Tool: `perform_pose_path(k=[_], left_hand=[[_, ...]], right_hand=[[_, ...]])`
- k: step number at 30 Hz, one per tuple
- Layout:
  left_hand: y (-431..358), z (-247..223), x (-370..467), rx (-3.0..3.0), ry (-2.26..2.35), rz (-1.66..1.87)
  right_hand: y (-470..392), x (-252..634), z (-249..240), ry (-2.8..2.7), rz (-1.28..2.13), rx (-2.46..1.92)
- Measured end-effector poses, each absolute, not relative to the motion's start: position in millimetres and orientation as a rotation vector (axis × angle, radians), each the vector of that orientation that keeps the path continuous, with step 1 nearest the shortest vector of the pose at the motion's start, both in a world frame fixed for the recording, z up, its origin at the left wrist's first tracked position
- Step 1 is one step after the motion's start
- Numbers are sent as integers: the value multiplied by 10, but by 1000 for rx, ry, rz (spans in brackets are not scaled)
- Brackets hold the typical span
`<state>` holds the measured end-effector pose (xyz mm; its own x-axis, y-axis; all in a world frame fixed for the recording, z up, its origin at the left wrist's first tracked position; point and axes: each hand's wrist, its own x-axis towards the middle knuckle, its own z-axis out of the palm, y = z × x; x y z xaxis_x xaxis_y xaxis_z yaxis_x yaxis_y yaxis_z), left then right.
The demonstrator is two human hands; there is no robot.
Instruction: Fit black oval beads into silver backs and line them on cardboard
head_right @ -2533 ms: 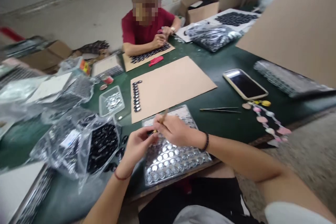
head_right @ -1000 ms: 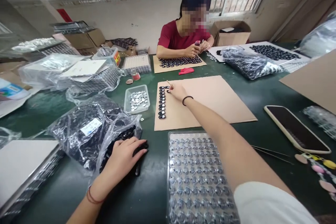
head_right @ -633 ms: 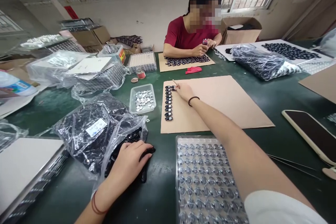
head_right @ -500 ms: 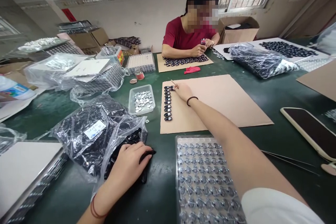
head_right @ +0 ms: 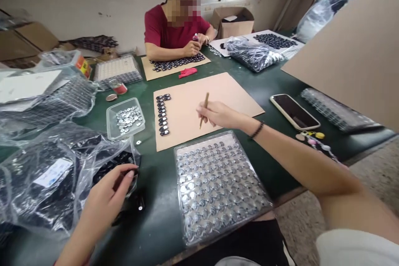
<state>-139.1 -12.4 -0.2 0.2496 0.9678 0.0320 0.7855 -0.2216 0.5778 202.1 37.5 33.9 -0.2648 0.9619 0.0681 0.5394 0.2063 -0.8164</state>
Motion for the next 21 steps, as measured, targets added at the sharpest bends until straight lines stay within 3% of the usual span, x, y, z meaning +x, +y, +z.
perform_pose_path(k=[8,15,21], left_hand=[[-173,108,-875,1203,1167,1037],[-145,244,-122,1364,985,722],[-298,36,18,1609,1095,693]], right_hand=[[-437,2308,318,-2127,801,-1465],[-256,2070,429,-1843,793,-1177],[-404,1840,167,-1663,800,-1013]])
